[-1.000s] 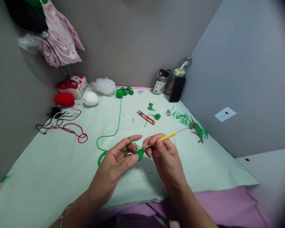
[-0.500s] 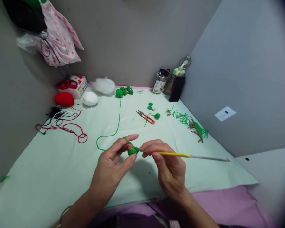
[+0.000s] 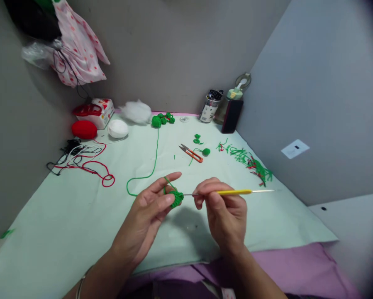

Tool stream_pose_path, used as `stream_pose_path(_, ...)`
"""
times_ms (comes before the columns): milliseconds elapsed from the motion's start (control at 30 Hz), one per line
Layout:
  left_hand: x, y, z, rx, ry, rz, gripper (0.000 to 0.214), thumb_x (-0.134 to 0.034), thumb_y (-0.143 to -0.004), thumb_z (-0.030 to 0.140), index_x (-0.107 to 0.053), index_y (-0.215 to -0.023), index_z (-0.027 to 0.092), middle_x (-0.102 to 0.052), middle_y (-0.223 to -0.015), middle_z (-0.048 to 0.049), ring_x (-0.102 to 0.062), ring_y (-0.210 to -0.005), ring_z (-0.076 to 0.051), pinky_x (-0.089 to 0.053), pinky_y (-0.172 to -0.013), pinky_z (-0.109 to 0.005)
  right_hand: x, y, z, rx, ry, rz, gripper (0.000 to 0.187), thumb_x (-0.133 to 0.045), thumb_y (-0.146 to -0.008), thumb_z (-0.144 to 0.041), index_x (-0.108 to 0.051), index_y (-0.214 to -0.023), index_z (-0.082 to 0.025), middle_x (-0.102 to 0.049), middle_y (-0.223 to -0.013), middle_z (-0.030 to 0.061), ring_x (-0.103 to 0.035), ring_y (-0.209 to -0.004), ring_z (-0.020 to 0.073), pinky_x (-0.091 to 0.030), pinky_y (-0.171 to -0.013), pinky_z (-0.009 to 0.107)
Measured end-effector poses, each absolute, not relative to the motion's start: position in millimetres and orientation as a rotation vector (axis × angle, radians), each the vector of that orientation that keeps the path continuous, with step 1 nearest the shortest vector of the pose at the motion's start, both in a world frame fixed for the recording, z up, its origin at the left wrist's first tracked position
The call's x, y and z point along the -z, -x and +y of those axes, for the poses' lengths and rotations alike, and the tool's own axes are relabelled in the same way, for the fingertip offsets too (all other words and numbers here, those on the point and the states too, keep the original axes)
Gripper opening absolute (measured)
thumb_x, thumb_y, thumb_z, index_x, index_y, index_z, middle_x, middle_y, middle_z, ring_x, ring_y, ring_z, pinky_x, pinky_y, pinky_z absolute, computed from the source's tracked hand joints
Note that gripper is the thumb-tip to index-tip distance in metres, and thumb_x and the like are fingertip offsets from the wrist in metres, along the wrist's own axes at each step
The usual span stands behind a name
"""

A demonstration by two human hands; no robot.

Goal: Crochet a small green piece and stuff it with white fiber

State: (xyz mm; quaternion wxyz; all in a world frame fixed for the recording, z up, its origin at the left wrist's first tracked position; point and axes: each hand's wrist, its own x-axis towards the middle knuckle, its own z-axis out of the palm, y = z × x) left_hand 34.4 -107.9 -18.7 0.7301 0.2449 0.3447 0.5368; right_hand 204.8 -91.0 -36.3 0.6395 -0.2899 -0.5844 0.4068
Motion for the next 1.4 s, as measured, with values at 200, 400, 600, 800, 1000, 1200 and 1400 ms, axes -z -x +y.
stream_pose_path(200,19,-41,-112,-1.201,-0.637,0.856,0.042,-0.090,-0.079,0.031,-0.082,-0.120,0.029,-0.063,-0.089,0.0009,-0.057,-0.090,-0.014,-0.045,-0.089,-0.026,33,-198,-93,-0.799,0.748,-1.460,0.016,-0.067,-0.102,-0.027,-0.083,-0.102,-0.027,-0.079,-0.091,0.0067,-0.071,-0.083,0.0209,-0.059,-0.069,0.035)
stream_pose_path(400,21,-45,-110,-1.209,-0.570,0.807,0.047,-0.093,-0.077,0.033,-0.081,-0.122,0.027,-0.070,-0.090,-0.0001,-0.062,-0.092,-0.014,-0.049,-0.091,-0.025,40,-201,-102,-0.423,0.791,-1.743,0.037,-0.072,-0.096,-0.014,-0.078,-0.125,-0.037,-0.079,-0.110,0.0056,-0.074,-0.094,0.0225,-0.062,-0.078,0.038)
stream_pose_path(600,19,-39,-104,-1.190,-0.424,0.759,0.037,-0.092,-0.075,0.025,-0.084,-0.111,0.019,-0.068,-0.087,-0.0003,-0.062,-0.083,-0.012,-0.052,-0.093,-0.029,35,-204,-95,-0.748,0.770,-1.366,0.021,-0.063,-0.103,-0.019,-0.082,-0.104,-0.029,-0.076,-0.090,0.0041,-0.066,-0.075,0.0176,-0.055,-0.067,0.033)
stream_pose_path(800,20,-41,-109,-1.185,-0.656,0.816,0.038,-0.090,-0.080,0.031,-0.082,-0.118,0.029,-0.072,-0.096,-0.0008,-0.062,-0.095,-0.016,-0.046,-0.096,-0.029,37,-200,-89,-1.025,0.719,-1.336,0.014,-0.070,-0.101,-0.029,-0.083,-0.098,-0.027,-0.078,-0.091,0.0038,-0.067,-0.081,0.0166,-0.054,-0.072,0.030)
stream_pose_path(1000,21,-36,-111,-1.204,-0.723,0.881,0.036,-0.086,-0.083,0.033,-0.082,-0.119,0.029,-0.066,-0.093,-0.0010,-0.056,-0.095,-0.016,-0.044,-0.091,-0.027,36,-202,-84,-1.192,0.757,-1.177,0.019,-0.070,-0.100,-0.038,-0.080,-0.093,-0.023,-0.076,-0.085,0.0036,-0.064,-0.069,0.0147,-0.055,-0.067,0.030)
stream_pose_path(1200,22,-34,-110,-1.233,-0.828,0.907,0.033,-0.085,-0.084,0.030,-0.081,-0.117,0.030,-0.064,-0.089,0.0000,-0.057,-0.090,-0.015,-0.047,-0.085,-0.024,33,-203,-88,-1.116,0.752,-1.257,0.021,-0.061,-0.106,-0.034,-0.076,-0.096,-0.023,-0.077,-0.088,0.0033,-0.067,-0.070,0.0146,-0.056,-0.069,0.030)
stream_pose_path(1400,23,-36,-112,-1.308,-0.922,1.072,0.029,-0.085,-0.083,0.024,-0.082,-0.111,0.031,-0.064,-0.091,0.0003,-0.059,-0.091,-0.016,-0.050,-0.091,-0.025,32,-205,-100,-0.607,0.726,-1.650,0.025,-0.053,-0.107,-0.016,-0.072,-0.116,-0.027,-0.078,-0.097,0.0051,-0.072,-0.084,0.0189,-0.058,-0.074,0.035)
